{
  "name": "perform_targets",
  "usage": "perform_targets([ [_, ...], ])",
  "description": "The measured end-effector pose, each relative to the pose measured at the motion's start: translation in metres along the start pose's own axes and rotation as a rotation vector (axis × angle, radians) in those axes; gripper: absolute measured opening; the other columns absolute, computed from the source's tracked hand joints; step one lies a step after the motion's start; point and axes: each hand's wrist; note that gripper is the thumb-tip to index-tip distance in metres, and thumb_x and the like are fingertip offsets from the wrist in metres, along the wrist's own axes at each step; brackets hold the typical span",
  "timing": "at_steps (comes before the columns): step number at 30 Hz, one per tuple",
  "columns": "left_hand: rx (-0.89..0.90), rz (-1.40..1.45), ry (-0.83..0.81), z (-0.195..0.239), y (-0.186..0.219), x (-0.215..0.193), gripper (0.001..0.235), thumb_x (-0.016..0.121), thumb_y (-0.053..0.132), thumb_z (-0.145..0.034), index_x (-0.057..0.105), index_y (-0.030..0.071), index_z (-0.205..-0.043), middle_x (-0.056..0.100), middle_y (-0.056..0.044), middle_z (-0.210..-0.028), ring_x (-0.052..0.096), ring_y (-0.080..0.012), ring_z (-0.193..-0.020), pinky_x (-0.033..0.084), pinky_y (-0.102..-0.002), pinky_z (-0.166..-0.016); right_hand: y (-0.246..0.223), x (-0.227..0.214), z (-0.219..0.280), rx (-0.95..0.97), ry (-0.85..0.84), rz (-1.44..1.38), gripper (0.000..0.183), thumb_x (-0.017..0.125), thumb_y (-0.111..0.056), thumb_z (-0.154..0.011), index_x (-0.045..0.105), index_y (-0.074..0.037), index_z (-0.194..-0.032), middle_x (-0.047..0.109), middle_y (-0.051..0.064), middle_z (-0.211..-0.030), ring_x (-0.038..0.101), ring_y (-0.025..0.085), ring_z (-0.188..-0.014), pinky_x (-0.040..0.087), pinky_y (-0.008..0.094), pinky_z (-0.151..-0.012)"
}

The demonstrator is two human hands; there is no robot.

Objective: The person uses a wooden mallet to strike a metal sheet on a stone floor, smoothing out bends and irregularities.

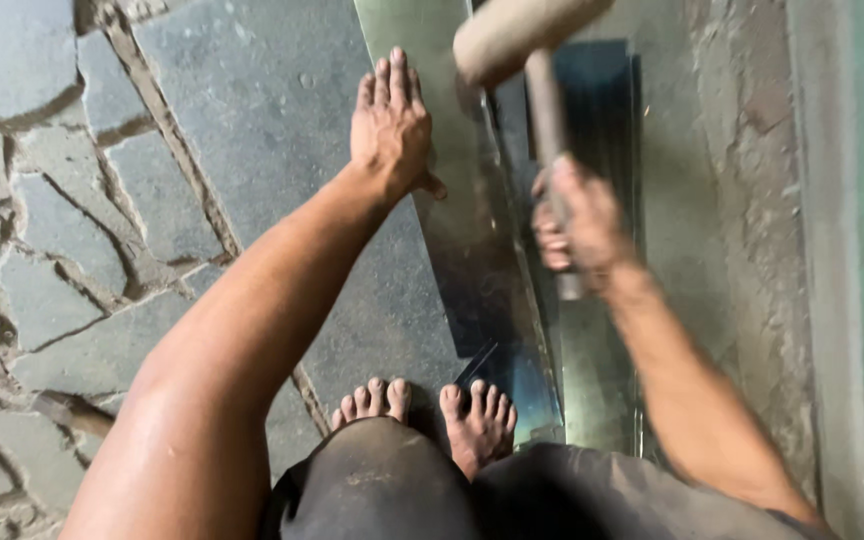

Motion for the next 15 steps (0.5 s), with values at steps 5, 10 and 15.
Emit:
perform_targets([
  [5, 0.007, 0.025, 0.040, 0.003, -0.005, 0.027, 0.163, 0.096, 0.067, -0.042, 0.013, -0.011, -0.159, 0.007, -0.028, -0.168, 0.012, -0.0395, -0.157, 0.014, -0.048, -0.128, 0.073, -0.025, 0.036, -0.550, 0.209, -0.004, 0.047, 0.043, -0.055, -0.111, 0.050, -0.009, -0.117, 0.048, -0.003, -0.069, 0.046, 0.007, -0.048, 0.041, 0.025, -0.039],
  [10, -0.026, -0.035, 0.010, -0.002, -0.004, 0.004, 0.169, 0.098, 0.067, -0.034, 0.010, -0.011, -0.155, 0.005, -0.028, -0.164, 0.010, -0.0394, -0.152, 0.013, -0.048, -0.122, 0.109, -0.031, 0.046, -0.247, 0.204, 0.135, 0.047, 0.048, -0.052, -0.106, 0.053, -0.005, -0.110, 0.047, -0.002, -0.061, 0.042, 0.007, -0.041, 0.036, 0.024, -0.034],
  [15, 0.001, 0.095, 0.093, 0.009, 0.001, 0.034, 0.151, 0.097, 0.064, -0.045, 0.025, -0.011, -0.156, 0.025, -0.026, -0.162, 0.022, -0.0391, -0.153, 0.019, -0.050, -0.125, 0.121, -0.030, 0.091, -0.567, 0.219, 0.115, 0.050, 0.049, -0.057, -0.110, 0.050, -0.007, -0.117, 0.050, -0.002, -0.069, 0.048, 0.007, -0.049, 0.040, 0.024, -0.041],
])
Point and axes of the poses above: each hand's wrist, its own z-axis away from the middle knuckle, its own x-axis out of the palm, y = z × x
